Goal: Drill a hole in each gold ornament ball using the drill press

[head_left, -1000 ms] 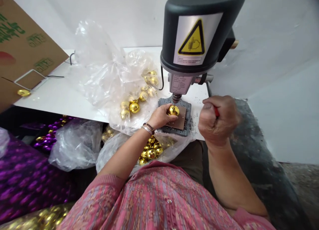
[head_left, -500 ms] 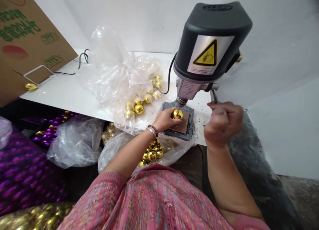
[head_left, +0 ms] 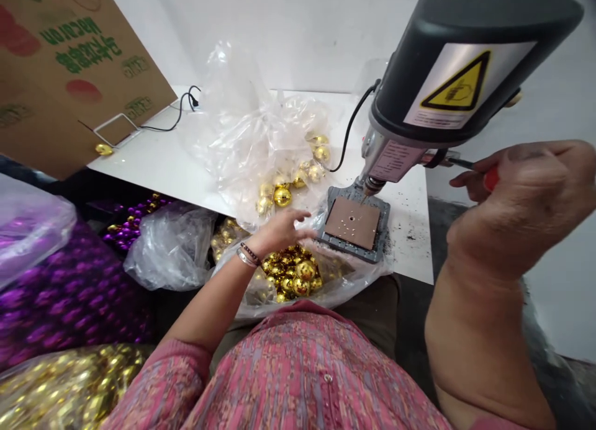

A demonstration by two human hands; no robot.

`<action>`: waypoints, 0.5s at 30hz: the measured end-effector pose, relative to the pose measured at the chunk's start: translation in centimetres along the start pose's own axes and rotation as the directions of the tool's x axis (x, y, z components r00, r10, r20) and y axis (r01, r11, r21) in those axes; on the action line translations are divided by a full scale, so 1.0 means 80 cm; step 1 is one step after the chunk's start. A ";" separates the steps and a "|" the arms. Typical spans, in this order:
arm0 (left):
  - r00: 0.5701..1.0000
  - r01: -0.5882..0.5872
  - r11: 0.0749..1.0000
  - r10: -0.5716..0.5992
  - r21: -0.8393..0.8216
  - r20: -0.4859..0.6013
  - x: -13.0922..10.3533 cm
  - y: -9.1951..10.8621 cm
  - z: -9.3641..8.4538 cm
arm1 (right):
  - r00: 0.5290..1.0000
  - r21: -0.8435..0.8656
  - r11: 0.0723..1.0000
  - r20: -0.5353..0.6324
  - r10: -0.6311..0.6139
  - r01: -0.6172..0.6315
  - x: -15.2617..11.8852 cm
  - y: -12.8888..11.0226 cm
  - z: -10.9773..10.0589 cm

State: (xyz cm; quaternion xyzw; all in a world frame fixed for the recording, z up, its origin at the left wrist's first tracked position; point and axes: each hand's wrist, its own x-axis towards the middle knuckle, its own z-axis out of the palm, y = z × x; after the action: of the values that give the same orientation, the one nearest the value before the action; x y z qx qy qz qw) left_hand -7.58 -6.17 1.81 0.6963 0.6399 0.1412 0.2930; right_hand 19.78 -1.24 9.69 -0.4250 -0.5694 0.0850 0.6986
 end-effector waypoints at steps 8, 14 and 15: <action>0.930 0.311 0.915 -0.236 0.258 -0.281 0.052 -0.024 -0.023 | 1.000 -0.095 0.995 -0.007 0.019 -0.020 -0.007 -0.004 -0.006; 0.949 0.304 0.859 -0.233 0.413 -0.214 0.061 -0.021 -0.016 | 1.000 -0.097 0.995 -0.017 0.007 -0.009 -0.017 -0.001 -0.008; 0.952 0.292 0.860 -0.217 0.418 -0.218 0.060 -0.020 -0.015 | 1.000 -0.106 0.994 -0.012 0.003 -0.004 -0.018 -0.001 -0.009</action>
State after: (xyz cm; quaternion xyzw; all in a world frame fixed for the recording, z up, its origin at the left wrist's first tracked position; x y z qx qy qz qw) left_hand -8.92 -1.23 0.95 0.6400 0.7632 0.0076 0.0885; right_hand 19.87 -2.51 8.72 -0.4627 -0.5681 0.0533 0.6785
